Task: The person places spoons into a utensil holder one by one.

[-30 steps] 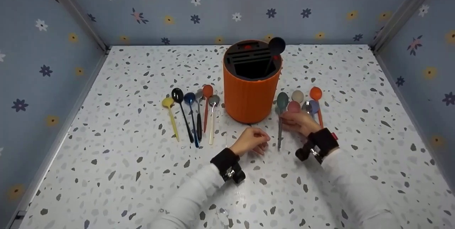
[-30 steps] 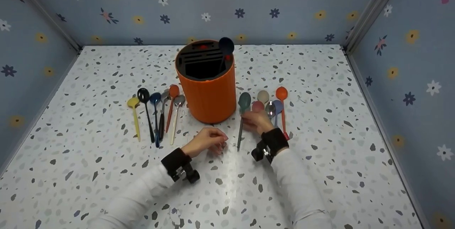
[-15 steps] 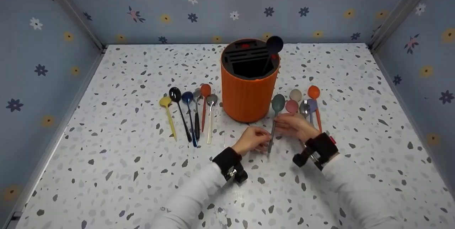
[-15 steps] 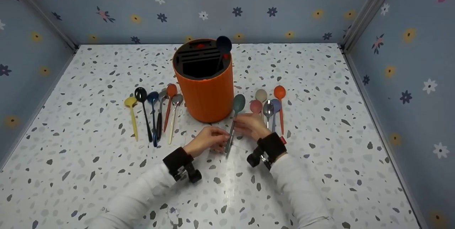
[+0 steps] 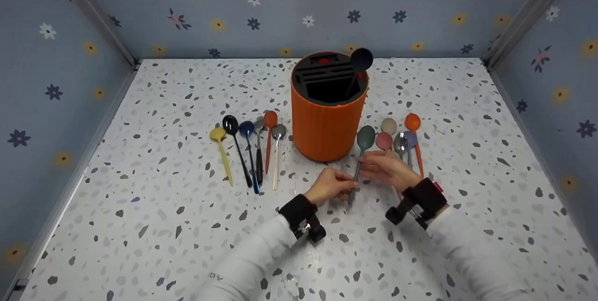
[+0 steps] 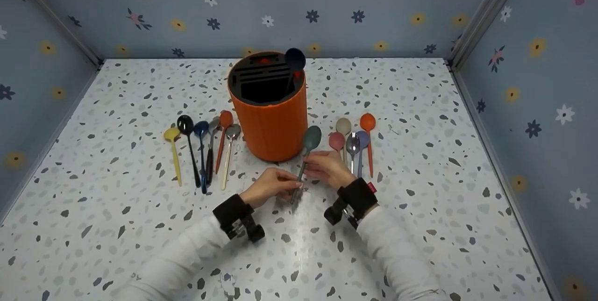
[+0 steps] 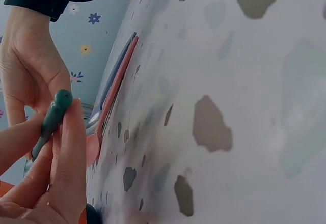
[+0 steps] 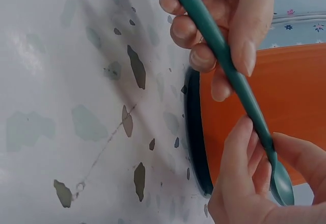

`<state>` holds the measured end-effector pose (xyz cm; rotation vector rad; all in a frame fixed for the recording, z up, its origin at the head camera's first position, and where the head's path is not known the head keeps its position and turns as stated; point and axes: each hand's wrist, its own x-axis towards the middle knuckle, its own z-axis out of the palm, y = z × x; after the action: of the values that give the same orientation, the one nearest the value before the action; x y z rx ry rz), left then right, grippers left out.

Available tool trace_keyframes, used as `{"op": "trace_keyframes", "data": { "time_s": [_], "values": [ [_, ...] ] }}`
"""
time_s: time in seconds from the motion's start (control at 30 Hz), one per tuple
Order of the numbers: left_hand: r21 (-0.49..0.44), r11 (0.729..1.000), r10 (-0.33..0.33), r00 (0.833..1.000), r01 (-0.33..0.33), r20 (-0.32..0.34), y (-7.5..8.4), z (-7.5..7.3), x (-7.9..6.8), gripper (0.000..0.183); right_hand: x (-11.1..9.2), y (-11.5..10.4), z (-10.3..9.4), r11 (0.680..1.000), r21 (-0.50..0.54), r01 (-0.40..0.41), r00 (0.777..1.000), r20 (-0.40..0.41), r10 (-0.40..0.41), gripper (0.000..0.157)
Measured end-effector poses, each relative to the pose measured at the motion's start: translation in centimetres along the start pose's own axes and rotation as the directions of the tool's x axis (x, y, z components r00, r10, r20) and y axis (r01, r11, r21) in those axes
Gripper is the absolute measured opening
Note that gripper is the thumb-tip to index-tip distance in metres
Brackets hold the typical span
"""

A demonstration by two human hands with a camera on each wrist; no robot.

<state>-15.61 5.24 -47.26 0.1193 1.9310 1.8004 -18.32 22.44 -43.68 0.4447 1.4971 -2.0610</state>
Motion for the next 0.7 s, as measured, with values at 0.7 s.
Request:
{"op": "trace_keyframes", "data": {
  "time_s": [0.7],
  "values": [
    [-0.028, 1.000, -0.007, 0.998, 0.009, 0.070, 3.8, -0.5, -1.2, 0.020, -2.5, -2.7, 1.4, 0.961, -0.242, 0.132, 0.991, 0.024, -0.130, 0.018]
  ]
}}
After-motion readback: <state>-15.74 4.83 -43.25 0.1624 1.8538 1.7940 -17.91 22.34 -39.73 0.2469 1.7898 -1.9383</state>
